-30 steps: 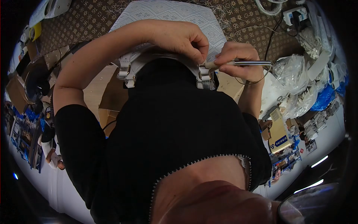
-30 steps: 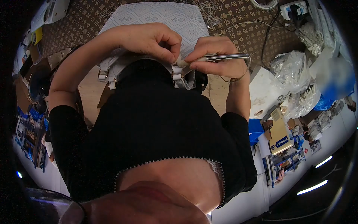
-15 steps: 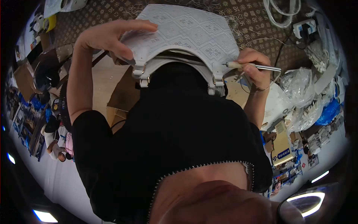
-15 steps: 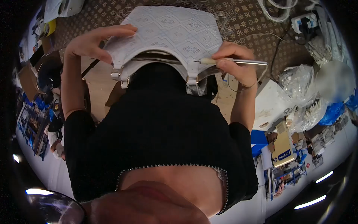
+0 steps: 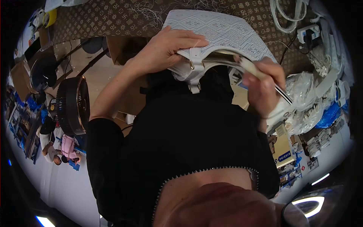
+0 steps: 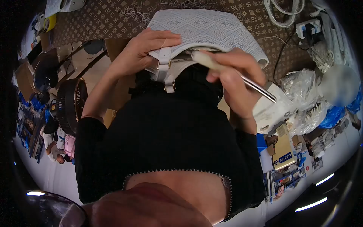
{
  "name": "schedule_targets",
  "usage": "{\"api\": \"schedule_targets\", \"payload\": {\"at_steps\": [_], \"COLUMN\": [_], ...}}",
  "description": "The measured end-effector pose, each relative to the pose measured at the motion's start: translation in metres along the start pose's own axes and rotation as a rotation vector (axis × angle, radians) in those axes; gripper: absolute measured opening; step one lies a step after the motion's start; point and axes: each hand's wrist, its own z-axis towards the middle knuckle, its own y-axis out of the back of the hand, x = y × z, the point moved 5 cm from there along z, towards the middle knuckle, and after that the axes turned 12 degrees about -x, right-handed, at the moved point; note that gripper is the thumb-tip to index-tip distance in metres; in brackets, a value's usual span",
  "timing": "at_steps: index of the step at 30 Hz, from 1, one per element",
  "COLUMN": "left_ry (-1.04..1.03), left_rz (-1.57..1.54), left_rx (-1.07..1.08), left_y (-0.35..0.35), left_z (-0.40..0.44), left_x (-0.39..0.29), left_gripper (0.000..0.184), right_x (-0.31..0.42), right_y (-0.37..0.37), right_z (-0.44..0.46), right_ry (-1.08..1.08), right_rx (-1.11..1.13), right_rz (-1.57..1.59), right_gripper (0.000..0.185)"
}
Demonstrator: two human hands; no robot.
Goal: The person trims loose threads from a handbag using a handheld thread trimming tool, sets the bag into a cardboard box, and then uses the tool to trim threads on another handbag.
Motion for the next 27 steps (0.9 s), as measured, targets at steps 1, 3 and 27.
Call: {"api": "schedule_targets", "payload": {"at_steps": [1,3,27], "left_ry": [-0.022,-0.065,-0.05], "left_rz": [-0.001,-0.033,-0.558], "left_rx": [0.003,0.036,0.115], "left_y": [-0.001,0.001,0.055], "left_z": [0.002,0.003,0.015], "left_x": [-0.002,0.004,-0.036], "left_gripper": [0.054,0.052,0.034], "right_x": [-0.016,-0.052,-0.067], "right_y": [-0.003,0.007,0.008], "right_z": [0.004,0.006,0.038], "right_ry": [-0.021,-0.244,-0.117], "right_rx": [-0.041,-0.168,-0.116], "right_rz": [-0.021,0.059,0.248], "right_gripper": [0.028,0.026,0.025]}}
